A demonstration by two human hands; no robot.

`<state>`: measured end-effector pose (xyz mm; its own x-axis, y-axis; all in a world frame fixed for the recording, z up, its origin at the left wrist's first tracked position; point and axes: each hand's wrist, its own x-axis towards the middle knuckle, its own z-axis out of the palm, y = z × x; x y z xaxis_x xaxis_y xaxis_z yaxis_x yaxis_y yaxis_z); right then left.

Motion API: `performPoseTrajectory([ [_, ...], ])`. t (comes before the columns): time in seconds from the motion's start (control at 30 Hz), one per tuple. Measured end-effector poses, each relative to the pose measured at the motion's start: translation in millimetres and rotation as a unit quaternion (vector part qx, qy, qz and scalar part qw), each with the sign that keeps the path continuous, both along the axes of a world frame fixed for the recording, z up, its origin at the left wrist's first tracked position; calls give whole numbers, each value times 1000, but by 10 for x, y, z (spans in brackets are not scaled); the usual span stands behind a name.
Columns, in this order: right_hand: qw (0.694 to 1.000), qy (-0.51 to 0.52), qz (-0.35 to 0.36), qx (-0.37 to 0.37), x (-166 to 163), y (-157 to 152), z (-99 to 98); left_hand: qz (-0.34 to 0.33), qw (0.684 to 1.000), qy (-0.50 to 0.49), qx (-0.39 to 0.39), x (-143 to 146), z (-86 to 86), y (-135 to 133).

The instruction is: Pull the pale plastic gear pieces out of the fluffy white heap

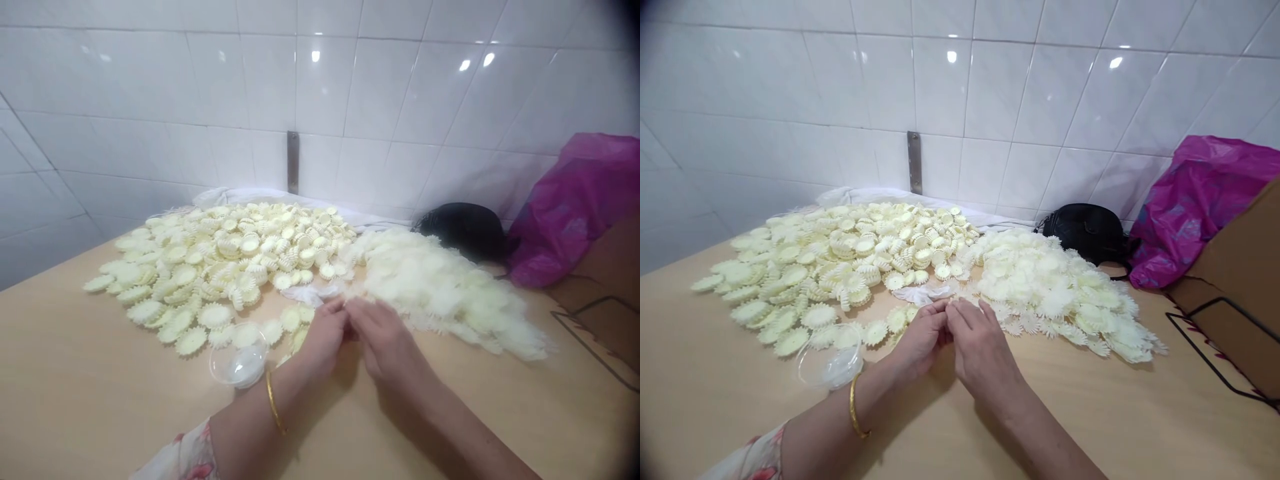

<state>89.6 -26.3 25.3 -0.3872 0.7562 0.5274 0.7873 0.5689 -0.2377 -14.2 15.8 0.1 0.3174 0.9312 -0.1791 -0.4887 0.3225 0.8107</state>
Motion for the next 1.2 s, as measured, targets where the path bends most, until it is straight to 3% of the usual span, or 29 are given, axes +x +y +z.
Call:
performPoseTrajectory([
  [0.1, 998, -44, 3, 33, 134, 52, -241, 3, 999, 11, 49, 15, -9, 4],
  [0.23, 999, -33, 3, 14, 154, 67, -256, -14, 995, 48, 91, -8, -37, 58],
  [0.4, 983, 158, -12, -90, 242, 111, -168, -56, 989, 96, 102, 3, 1, -2],
  [0.47, 953, 265, -43, -142, 299, 130, -159, -90, 986, 105, 91, 31, 40, -60],
  [0.63, 883, 404, -92, -222, 348, 140, -172, -45, 991, 106, 61, 84, 74, -119],
  [0.83, 740, 562, 8, -370, 278, 115, -136, -98, 982, 135, 84, 77, 19, -117],
  [0.9, 759, 546, -5, -354, 290, 125, -141, -101, 982, 141, 80, 73, 11, -128],
  [1.0, 852, 456, -93, -240, 321, 147, -178, -93, 984, 138, 59, 81, 23, -152],
  [1.07, 891, 394, -126, -187, 322, 146, -206, -87, 988, 120, 36, 94, 43, -168],
  [1.13, 901, 368, -123, -193, 301, 127, -221, -72, 993, 92, 6, 108, 64, -176],
  [1.2, 893, 378, -100, -224, 271, 99, -223, -47, 996, 79, -11, 115, 73, -170],
])
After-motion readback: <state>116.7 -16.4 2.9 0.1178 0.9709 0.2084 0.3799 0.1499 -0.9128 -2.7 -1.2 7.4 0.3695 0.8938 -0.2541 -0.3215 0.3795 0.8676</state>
